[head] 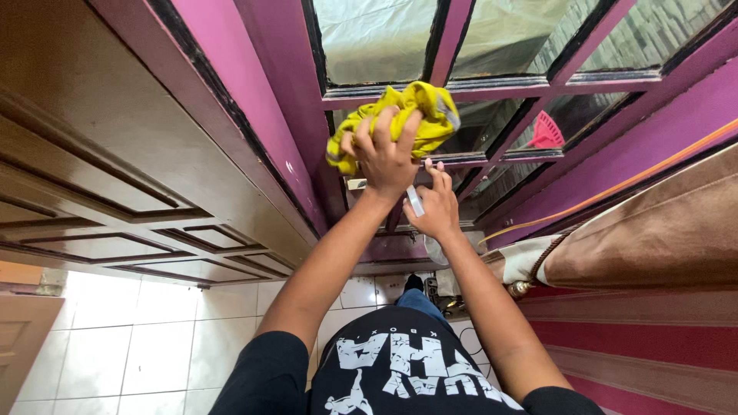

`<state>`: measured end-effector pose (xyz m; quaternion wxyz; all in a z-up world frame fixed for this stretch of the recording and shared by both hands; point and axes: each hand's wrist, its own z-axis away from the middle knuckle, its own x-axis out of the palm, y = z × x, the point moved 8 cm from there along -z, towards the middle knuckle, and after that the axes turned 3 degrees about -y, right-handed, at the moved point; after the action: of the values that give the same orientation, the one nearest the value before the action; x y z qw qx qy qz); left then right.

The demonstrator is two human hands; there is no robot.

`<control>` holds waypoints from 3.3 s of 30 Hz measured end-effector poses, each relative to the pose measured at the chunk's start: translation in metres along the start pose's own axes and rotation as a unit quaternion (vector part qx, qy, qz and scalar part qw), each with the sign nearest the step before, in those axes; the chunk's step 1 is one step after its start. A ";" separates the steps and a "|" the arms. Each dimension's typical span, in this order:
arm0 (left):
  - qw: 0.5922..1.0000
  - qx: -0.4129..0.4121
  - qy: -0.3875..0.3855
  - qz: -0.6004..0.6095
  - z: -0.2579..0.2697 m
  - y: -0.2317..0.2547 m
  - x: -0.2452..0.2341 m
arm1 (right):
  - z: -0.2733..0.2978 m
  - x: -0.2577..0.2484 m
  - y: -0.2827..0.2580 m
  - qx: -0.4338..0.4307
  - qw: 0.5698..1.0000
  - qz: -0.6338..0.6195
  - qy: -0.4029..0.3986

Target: The person cleans glass window panes in a door by spraying them with liquid and wiping the glass with a yellow cloth.

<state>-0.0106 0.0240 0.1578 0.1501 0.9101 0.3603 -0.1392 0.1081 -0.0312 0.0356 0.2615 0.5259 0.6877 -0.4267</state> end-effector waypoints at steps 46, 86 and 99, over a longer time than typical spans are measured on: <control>0.998 0.017 -0.021 -0.059 0.061 -0.003 0.037 | 0.001 0.005 0.011 0.012 0.999 -0.010 -0.039; 1.000 0.014 -0.008 -0.025 0.020 -0.005 0.017 | -0.002 -0.001 0.005 0.002 1.000 0.012 -0.019; 0.997 0.045 -0.046 -0.044 0.095 -0.022 0.052 | 0.000 0.006 0.013 0.014 0.998 0.000 -0.059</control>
<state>-0.0034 0.0355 0.0483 0.1191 0.8917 0.3861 -0.2040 0.1184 -0.0277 0.0269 0.2947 0.5031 0.6651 -0.4666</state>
